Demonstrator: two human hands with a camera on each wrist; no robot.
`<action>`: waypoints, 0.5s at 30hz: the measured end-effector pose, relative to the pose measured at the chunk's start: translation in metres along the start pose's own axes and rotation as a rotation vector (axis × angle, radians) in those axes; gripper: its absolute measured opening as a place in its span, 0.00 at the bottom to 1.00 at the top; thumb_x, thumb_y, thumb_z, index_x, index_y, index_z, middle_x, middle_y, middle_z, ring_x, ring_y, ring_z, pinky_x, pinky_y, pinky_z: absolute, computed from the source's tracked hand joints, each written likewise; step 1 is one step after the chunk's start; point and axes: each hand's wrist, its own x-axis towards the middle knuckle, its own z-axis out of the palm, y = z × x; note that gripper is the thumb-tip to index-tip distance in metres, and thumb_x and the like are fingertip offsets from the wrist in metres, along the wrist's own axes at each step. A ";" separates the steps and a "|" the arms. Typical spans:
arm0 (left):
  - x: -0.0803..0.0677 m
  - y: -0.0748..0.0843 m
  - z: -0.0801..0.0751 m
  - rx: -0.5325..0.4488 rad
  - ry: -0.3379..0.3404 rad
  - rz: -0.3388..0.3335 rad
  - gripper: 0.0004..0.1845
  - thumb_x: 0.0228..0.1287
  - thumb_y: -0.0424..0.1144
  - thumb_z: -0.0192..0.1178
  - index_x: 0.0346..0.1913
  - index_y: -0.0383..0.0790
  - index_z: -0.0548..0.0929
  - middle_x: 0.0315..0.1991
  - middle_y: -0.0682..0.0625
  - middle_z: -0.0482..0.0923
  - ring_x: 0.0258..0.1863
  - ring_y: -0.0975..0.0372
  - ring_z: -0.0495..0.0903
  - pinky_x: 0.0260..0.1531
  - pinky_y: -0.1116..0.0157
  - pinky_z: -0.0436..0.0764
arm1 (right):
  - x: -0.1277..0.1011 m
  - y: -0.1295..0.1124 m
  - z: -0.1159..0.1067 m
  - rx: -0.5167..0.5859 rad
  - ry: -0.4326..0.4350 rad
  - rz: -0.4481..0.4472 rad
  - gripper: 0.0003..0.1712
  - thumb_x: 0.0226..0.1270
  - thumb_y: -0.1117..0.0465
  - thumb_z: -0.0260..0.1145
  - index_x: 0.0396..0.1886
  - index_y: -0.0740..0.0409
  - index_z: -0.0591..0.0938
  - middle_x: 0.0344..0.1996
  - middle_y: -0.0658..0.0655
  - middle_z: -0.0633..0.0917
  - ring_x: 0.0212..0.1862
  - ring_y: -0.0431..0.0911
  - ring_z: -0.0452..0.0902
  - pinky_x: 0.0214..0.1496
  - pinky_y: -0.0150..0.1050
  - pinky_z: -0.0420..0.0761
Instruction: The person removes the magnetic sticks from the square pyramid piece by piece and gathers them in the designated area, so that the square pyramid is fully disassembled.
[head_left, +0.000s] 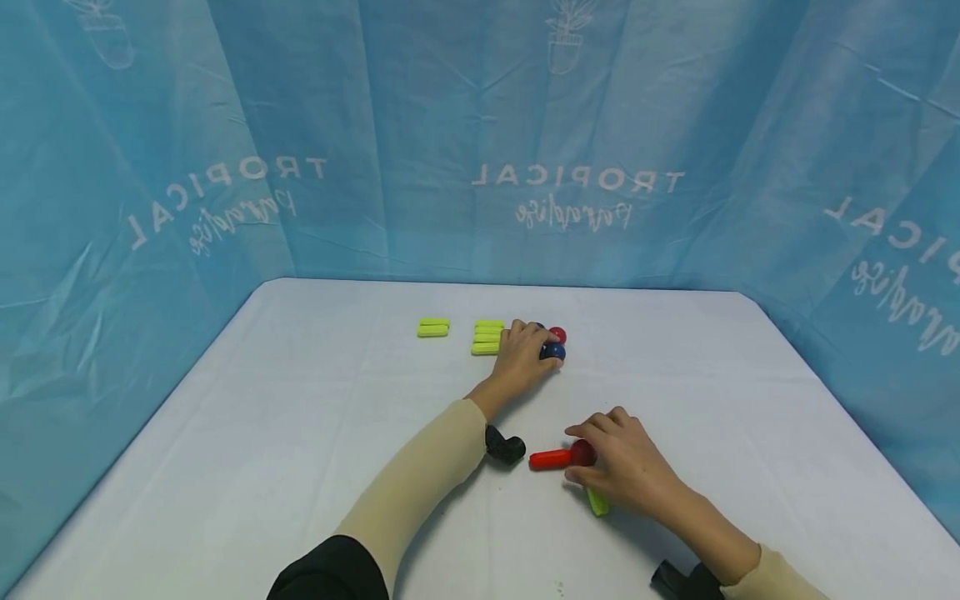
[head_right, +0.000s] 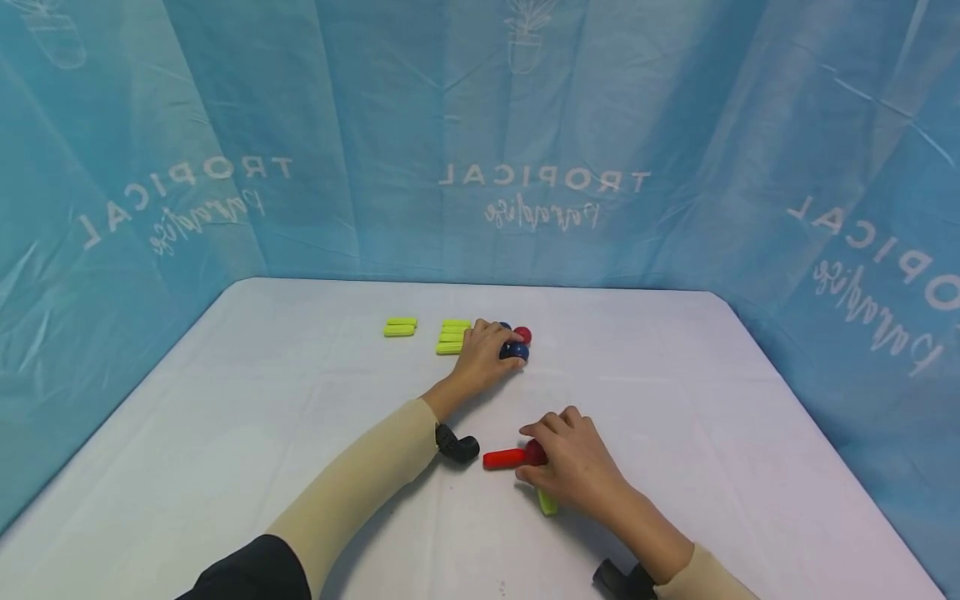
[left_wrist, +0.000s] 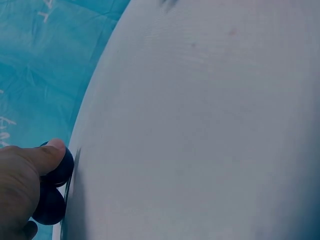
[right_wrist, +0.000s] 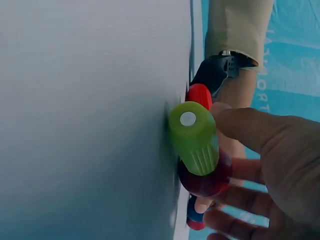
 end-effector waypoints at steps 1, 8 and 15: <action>0.000 0.000 0.000 0.000 0.002 -0.001 0.22 0.58 0.52 0.64 0.55 0.52 0.79 0.55 0.52 0.76 0.54 0.59 0.66 0.52 0.60 0.64 | -0.001 0.000 -0.001 -0.011 0.006 0.011 0.27 0.45 0.45 0.76 0.47 0.48 0.83 0.41 0.48 0.83 0.40 0.42 0.67 0.43 0.41 0.69; -0.003 0.002 -0.002 0.021 0.016 -0.004 0.24 0.57 0.54 0.64 0.56 0.52 0.78 0.54 0.52 0.76 0.54 0.59 0.65 0.52 0.61 0.64 | -0.005 -0.002 0.000 0.008 0.030 0.062 0.21 0.46 0.52 0.76 0.43 0.50 0.84 0.36 0.48 0.85 0.37 0.42 0.67 0.41 0.40 0.69; -0.038 0.004 -0.027 -0.219 0.142 -0.001 0.16 0.63 0.47 0.60 0.52 0.48 0.80 0.48 0.53 0.78 0.50 0.60 0.67 0.51 0.61 0.66 | -0.004 -0.002 0.002 0.051 0.058 0.077 0.20 0.46 0.53 0.76 0.41 0.50 0.85 0.36 0.47 0.86 0.39 0.41 0.68 0.42 0.39 0.69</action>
